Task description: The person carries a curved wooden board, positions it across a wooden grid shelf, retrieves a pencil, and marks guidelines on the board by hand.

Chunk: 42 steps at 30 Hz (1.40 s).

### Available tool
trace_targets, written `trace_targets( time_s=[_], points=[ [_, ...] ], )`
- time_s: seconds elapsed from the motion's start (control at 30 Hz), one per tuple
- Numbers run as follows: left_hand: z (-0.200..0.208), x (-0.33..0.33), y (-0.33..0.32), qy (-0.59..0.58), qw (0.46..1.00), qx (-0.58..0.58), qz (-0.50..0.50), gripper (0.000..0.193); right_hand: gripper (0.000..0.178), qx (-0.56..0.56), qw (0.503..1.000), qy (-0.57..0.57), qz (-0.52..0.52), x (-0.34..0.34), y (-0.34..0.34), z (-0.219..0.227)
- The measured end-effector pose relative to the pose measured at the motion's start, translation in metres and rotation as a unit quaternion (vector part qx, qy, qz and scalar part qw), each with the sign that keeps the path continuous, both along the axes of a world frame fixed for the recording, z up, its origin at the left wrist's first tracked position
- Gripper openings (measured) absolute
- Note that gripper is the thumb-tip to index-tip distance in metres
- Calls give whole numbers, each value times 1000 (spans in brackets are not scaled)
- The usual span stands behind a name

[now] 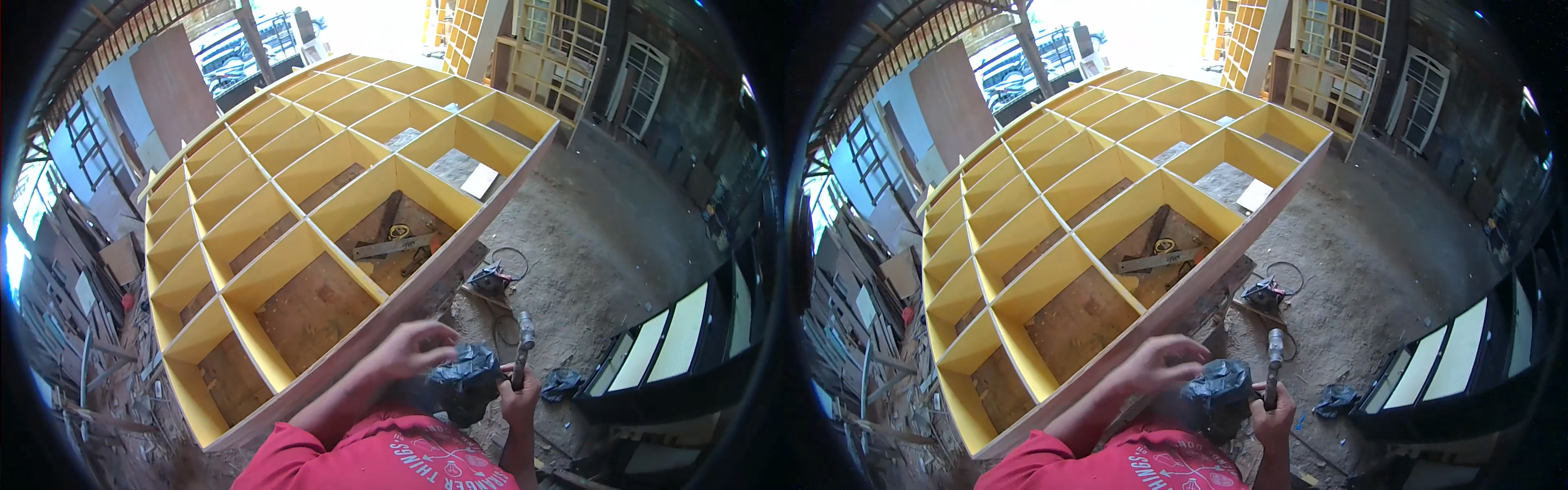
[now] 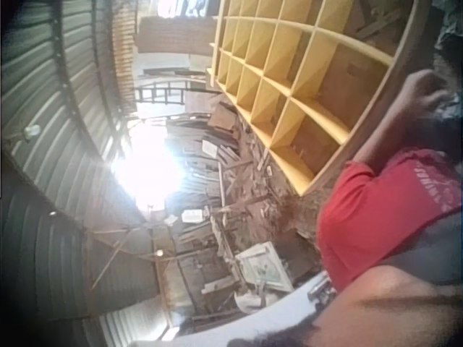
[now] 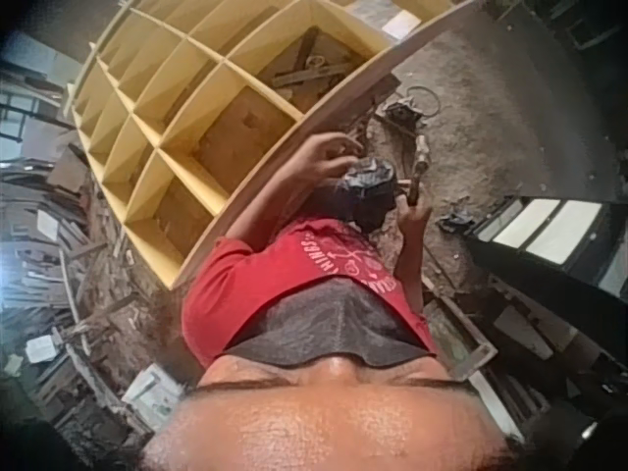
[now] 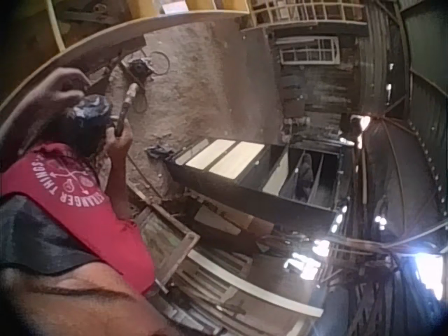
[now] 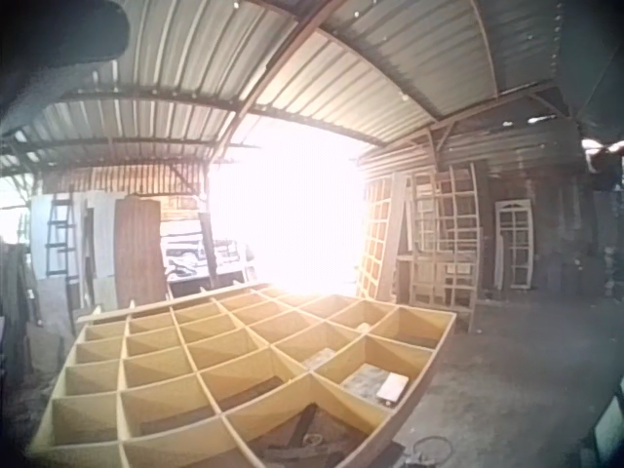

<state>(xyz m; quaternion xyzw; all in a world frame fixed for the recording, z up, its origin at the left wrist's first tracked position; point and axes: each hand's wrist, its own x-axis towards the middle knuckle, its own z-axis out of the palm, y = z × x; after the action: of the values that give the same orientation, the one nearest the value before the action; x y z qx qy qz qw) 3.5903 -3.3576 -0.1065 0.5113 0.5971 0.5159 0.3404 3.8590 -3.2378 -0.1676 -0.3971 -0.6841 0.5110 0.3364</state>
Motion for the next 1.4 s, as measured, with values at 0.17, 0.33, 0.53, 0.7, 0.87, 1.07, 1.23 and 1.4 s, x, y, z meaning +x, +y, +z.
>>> trace_targets(
  time_s=[0.17, 0.33, 0.53, 0.7, 0.87, 1.07, 1.23, 1.4],
  points=[
    [-49, -145, 65, 185, 964, -84, 172, 33, 19, 19, 1000, -16, -13, -17, 67, -18],
    [-140, -267, 135, 367, 876, -260, 173, 42, 21, 8, 997, -61, -42, -43, 129, 3],
    [-197, -306, 204, 488, 747, -443, 87, 42, 15, 1, 994, -75, -84, -68, 204, 20],
    [-213, -313, 223, 485, 742, -456, 80, 46, 13, 1, 993, -55, -102, -80, 255, 0],
    [-220, -297, 229, 519, 731, -411, 167, 47, 15, -34, 995, -43, -79, -83, 321, -7],
    [-136, -308, 260, 513, 675, -478, 229, 50, 14, -32, 999, -34, 4, -75, 434, -25],
    [-27, -271, 310, 477, 676, -312, 467, 36, 18, -18, 998, -4, 58, -48, 539, 0],
    [51, -172, 416, 410, 679, 7, 609, 22, 20, -2, 993, 0, 118, -16, 644, 18]
  ],
)
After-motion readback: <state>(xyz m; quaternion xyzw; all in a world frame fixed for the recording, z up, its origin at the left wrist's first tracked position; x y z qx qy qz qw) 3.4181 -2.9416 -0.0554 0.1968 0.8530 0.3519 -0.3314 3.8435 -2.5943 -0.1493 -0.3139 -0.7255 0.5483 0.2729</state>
